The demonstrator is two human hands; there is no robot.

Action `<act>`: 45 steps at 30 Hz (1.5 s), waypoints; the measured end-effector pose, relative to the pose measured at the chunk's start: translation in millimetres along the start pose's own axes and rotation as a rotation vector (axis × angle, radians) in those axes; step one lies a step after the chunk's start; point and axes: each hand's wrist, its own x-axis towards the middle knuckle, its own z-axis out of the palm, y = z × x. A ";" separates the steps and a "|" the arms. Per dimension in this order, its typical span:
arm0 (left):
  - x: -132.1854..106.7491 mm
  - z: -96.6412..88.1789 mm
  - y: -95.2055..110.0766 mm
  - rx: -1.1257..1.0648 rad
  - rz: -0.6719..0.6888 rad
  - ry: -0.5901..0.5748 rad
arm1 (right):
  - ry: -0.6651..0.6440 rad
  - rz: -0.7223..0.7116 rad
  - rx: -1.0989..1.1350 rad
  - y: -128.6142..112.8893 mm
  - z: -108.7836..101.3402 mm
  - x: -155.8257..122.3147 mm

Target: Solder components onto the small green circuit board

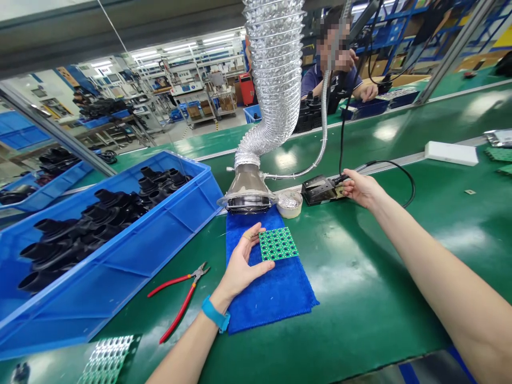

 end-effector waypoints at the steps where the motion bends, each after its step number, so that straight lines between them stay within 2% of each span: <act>1: -0.1 0.0 0.0 -0.002 -0.003 0.003 | 0.004 0.033 -0.009 0.0 2.9 -0.1; 5: -0.4 -0.3 -0.1 -0.003 -0.004 0.005 | 0.070 -0.030 -0.082 -3.4 8.9 -6.3; 11: 0.0 -0.5 1.1 -0.002 -0.009 0.002 | 0.296 -0.380 -0.122 -19.4 4.4 -34.7; 12: 0.0 -0.3 1.5 -0.003 -0.012 0.003 | 0.336 -0.467 -0.120 -19.9 5.9 -44.2; 15: 0.0 0.0 2.3 0.001 -0.016 -0.001 | 0.391 -0.878 -0.055 -10.7 19.5 -84.6; 16: -0.1 0.1 2.4 0.005 -0.015 -0.002 | 0.355 -0.962 -0.068 -4.2 26.4 -101.4; 18: -0.1 -0.1 2.2 0.011 -0.010 -0.004 | 0.271 -1.035 -0.116 11.5 40.8 -136.5; 21: 0.2 -0.2 1.2 0.024 -0.007 -0.002 | 0.062 -0.964 -0.182 34.0 56.4 -180.5; 24: 0.9 0.1 0.7 0.122 0.001 0.007 | -0.058 -0.900 -0.281 48.6 60.0 -199.9; 26: 1.3 0.3 1.3 0.249 0.022 0.010 | -0.085 -0.866 -0.294 55.3 58.2 -199.9; 30: 1.5 -0.2 3.0 0.427 0.061 0.012 | -0.127 -0.711 -0.217 67.1 55.1 -188.8; 33: 1.4 -1.1 2.6 0.401 0.028 0.001 | -0.166 -0.663 -0.258 73.5 55.8 -184.9; 40: 0.9 -0.9 -1.6 0.318 0.000 0.008 | -0.348 -0.624 -0.418 76.7 63.4 -191.2; 45: -0.3 -0.6 -2.0 0.316 -0.020 0.008 | -0.382 -0.623 -0.441 78.8 67.4 -190.8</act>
